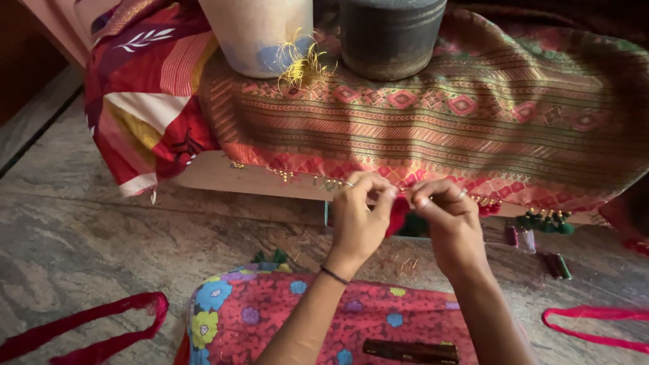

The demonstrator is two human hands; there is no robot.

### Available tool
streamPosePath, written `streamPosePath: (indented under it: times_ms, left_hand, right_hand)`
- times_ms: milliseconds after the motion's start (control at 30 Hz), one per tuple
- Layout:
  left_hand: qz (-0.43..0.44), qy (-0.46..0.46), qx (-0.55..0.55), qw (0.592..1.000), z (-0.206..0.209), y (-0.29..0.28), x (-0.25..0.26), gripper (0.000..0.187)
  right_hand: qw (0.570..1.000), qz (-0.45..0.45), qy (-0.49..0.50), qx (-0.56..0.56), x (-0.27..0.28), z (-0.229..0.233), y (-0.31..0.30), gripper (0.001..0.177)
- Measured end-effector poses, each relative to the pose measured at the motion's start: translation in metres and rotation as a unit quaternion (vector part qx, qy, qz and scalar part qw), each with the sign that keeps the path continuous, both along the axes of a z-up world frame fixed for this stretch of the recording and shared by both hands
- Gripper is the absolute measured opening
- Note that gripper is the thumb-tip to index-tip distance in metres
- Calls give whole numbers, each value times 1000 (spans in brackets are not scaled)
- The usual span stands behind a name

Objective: Attaching decorative tassels to the border of a saree.

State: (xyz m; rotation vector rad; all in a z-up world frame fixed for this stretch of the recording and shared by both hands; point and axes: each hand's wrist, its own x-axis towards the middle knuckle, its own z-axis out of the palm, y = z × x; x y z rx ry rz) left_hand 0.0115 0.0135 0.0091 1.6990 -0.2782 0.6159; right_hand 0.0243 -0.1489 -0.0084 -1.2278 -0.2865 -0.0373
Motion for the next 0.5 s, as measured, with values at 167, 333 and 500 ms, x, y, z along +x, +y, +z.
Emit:
streamPosePath:
  times_ms: [167, 333, 500]
  left_hand:
    - [107, 22, 83, 991, -5, -7, 0, 7]
    - [-14, -11, -12, 1000, -27, 1, 6, 16]
    - [-303, 173, -248, 904, 5, 11, -1, 27]
  right_hand:
    - [984, 53, 7, 169, 6, -7, 2, 5]
    - [973, 71, 56, 214, 13, -17, -4, 3]
    - [951, 118, 105, 264, 14, -9, -4, 4]
